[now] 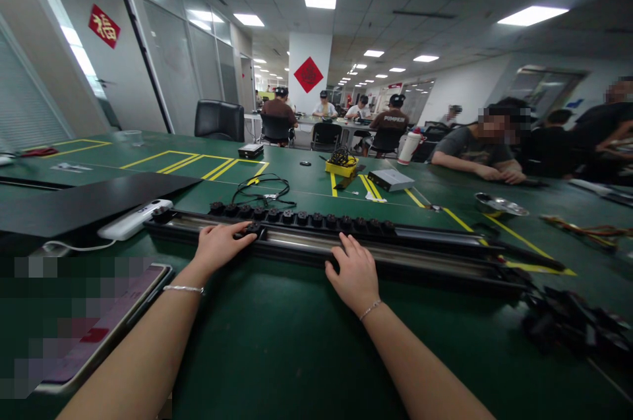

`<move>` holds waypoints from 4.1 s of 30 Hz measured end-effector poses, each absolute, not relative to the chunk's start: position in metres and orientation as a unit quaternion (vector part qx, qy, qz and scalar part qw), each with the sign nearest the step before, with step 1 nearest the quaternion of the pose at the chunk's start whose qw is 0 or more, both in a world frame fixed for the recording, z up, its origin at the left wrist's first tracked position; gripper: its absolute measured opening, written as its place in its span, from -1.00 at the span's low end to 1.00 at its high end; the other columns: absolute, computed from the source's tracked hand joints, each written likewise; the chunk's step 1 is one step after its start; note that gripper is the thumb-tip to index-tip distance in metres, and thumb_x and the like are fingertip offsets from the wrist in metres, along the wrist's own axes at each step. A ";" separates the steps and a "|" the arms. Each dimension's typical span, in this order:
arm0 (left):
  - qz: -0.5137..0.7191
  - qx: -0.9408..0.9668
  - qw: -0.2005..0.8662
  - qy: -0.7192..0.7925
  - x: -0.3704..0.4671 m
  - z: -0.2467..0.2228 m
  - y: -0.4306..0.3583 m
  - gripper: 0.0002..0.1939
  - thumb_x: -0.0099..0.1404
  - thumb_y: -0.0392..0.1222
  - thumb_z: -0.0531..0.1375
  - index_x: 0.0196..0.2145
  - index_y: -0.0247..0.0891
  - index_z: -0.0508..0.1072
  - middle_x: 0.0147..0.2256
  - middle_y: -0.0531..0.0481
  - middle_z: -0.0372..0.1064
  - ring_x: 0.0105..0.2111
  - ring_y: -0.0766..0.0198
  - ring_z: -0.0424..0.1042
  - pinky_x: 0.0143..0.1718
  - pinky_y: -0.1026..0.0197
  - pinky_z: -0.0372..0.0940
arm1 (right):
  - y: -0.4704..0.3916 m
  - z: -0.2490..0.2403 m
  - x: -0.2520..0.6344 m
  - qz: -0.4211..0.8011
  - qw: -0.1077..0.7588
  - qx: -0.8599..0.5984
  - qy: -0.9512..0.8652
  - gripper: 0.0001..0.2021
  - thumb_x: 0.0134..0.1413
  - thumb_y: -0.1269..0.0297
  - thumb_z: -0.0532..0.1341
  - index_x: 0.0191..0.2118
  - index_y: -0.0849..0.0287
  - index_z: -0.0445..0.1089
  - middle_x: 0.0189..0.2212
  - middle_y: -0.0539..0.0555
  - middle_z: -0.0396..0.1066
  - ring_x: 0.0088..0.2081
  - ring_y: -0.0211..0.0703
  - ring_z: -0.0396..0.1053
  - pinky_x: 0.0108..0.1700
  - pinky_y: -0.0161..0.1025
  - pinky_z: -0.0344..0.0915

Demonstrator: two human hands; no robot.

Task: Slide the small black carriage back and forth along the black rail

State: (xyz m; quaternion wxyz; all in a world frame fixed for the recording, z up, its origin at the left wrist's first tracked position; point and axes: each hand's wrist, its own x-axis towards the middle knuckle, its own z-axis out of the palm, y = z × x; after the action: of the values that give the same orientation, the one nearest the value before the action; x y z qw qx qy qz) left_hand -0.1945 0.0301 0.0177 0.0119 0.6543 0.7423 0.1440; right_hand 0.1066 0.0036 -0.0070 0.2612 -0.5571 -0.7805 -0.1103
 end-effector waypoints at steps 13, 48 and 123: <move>0.142 0.651 0.010 0.746 -0.192 0.018 0.029 -0.39 0.11 0.34 -0.07 0.00 0.06 0.37 -0.06 -0.02 0.43 0.02 0.04 0.28 0.06 -0.03 -0.04 | 0.003 -0.007 0.107 -0.110 0.262 -0.555 -0.782 -0.84 0.02 0.23 0.13 -0.28 0.11 0.40 0.13 0.16 0.20 0.16 0.02 0.08 0.07 -0.04 0.07; 0.171 0.662 0.037 0.729 -0.185 0.017 0.032 -0.51 0.15 0.19 -0.01 0.03 0.10 0.31 -0.08 0.05 0.45 0.02 0.08 0.30 0.15 -0.11 -0.20 | 0.004 -0.007 0.106 -0.103 0.262 -0.557 -0.781 -0.82 0.02 0.23 0.13 -0.25 0.10 0.40 0.13 0.14 0.20 0.17 0.01 0.07 0.08 -0.04 0.06; 0.125 0.720 -0.011 0.683 -0.173 0.018 0.023 -0.43 0.31 0.13 -0.28 0.15 -0.11 0.15 -0.09 -0.11 0.43 0.00 0.08 0.32 0.04 0.00 0.01 | 0.003 -0.007 0.106 -0.103 0.259 -0.559 -0.781 -0.81 0.04 0.23 0.10 -0.24 0.10 0.39 0.14 0.15 0.19 0.17 0.01 0.07 0.09 -0.04 0.05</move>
State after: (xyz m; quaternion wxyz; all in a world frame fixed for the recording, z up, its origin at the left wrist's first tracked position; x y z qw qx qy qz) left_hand -0.1730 0.0234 0.0176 -0.0109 0.7197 0.6829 0.1248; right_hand 0.1063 0.0033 -0.0072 0.2586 -0.5587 -0.7813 -0.1028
